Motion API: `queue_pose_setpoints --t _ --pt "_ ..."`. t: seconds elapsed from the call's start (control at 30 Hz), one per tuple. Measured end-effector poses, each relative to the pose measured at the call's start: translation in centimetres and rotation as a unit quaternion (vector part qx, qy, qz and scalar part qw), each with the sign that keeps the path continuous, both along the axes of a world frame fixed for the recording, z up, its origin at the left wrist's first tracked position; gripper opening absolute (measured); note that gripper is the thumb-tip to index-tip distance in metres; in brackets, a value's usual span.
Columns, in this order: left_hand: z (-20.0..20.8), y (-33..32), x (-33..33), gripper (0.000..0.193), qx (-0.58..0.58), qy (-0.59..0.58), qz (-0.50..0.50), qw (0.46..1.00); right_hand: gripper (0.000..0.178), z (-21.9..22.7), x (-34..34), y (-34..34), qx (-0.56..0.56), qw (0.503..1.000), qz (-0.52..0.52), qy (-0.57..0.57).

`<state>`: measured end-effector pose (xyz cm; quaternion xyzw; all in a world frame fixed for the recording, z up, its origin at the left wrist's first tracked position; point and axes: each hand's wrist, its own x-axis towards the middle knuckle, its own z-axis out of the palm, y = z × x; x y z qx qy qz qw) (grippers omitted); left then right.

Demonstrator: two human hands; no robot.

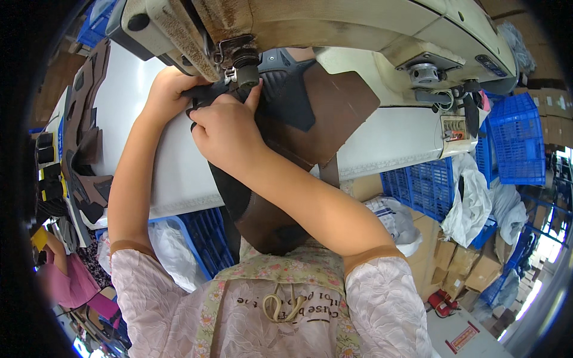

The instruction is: The recorder is using an industrial sewing machine to stitch together components of a brown and black shoe upper.

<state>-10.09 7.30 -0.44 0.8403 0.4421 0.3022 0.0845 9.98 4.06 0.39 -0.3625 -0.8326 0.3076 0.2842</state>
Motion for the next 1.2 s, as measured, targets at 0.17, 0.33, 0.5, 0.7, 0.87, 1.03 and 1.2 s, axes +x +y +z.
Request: queue_pose_setpoints --t 0.17,0.33,0.5,0.7,0.87,1.03,1.2 --pt "0.0 0.1 0.1 0.035 -0.002 0.015 0.008 1.000 0.018 -0.2 0.1 0.4 0.003 1.000 -0.005 0.006" --pt "-0.3 0.0 0.1 0.033 0.027 0.016 0.024 0.999 0.025 -0.3 0.7 -0.7 0.055 0.998 0.027 -0.011" --pt "-0.4 -0.1 0.2 0.035 0.025 0.022 0.037 0.999 0.031 -1.0 1.4 -2.3 0.093 0.995 0.042 -0.003" --pt "-0.4 -0.2 0.2 0.036 0.032 0.026 0.036 0.998 0.032 -0.8 2.2 -2.0 0.070 0.995 0.071 -0.009" --pt "-0.4 0.0 0.2 0.035 0.046 0.032 0.033 0.998 0.031 -0.9 2.1 -1.9 0.075 0.995 0.067 0.003" --pt "-0.3 -0.1 0.3 0.033 0.044 0.032 0.039 0.998 0.028 -0.9 2.0 -1.6 0.065 0.995 0.062 0.035" --pt "-0.3 0.0 0.4 0.034 0.047 0.033 0.046 0.997 0.029 -0.9 1.9 -1.2 0.070 0.995 0.061 0.037"
